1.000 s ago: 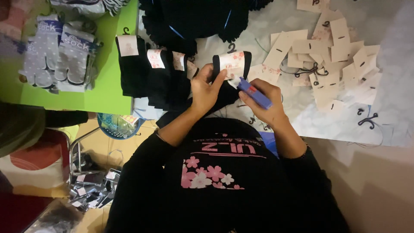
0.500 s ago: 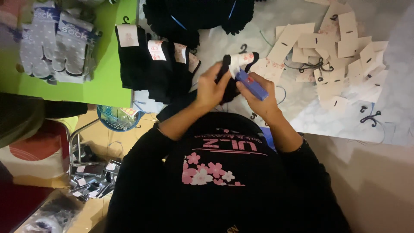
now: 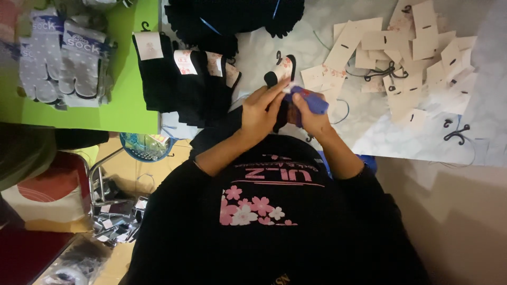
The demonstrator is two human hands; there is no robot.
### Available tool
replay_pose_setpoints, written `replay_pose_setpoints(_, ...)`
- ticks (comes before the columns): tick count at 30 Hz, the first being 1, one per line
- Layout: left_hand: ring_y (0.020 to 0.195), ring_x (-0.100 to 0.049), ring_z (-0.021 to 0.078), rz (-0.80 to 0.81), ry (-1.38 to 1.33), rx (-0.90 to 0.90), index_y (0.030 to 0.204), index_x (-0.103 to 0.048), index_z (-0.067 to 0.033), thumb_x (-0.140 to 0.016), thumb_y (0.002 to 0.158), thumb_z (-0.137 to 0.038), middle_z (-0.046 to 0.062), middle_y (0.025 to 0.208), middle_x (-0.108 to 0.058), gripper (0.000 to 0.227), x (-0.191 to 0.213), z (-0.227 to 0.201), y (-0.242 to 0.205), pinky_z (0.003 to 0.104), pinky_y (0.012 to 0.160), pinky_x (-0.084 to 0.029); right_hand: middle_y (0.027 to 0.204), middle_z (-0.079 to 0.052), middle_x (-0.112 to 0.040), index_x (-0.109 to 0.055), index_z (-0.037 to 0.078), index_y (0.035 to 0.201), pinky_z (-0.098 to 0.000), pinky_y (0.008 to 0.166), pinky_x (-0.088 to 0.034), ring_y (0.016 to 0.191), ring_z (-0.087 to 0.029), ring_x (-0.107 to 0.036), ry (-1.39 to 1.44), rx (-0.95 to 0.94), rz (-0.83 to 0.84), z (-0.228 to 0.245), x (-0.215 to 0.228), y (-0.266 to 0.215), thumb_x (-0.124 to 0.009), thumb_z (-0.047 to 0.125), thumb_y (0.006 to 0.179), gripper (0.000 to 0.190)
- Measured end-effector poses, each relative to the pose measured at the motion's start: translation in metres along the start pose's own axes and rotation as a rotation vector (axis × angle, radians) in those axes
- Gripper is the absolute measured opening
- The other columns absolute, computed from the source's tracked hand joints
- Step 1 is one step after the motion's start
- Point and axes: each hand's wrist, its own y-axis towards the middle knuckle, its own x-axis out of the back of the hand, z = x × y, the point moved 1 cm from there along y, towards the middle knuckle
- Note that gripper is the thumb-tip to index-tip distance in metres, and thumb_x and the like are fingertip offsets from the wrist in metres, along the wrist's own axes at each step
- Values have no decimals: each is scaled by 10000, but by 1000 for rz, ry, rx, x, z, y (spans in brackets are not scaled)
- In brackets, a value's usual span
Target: The person uses a handheld stapler to attach paper tags to folded black socks. They repeatedly pick up a sock, position a tag, and staple it in place, then place the tagged sock into a growing pile on the table.
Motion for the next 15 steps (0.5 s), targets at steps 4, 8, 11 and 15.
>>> replay_pose_setpoints(4,662,-662,351,3,58,-75,1369,-692,-193,-631,1024,-40,106,748,-629,382,1,-19,5,377,543,-526,650,-64,-655,-571,129,774,-270,523,-520,539,-163,-629,293,-261,122,85,-1,-33,-677,644,918,546)
replay_pose_setpoints(8,828,-685,335,53,-74,72,1335,-699,-166,-676,970,44,128,911,-703,422,-2,-12,-1,353,722,-564,553,-87,-610,-578,118,730,-297,376,-496,422,-175,-616,426,-376,253,63,3,-23,-539,758,920,669)
replay_pose_setpoints(11,1037,-737,280,31,-166,266,1184,-780,-166,-738,906,26,86,1056,-792,340,8,-7,6,366,857,-584,584,-127,-627,-623,69,734,-327,393,-518,450,-199,-638,301,-231,353,53,24,-10,-597,652,959,626)
replay_pose_setpoints(15,1130,-651,178,-54,-129,325,1158,-680,-102,-689,1016,-148,47,1185,-703,150,51,-6,31,313,1042,-513,881,-38,-637,-558,29,1294,-204,544,-615,671,-119,-670,169,223,565,89,100,-6,-460,484,1108,502)
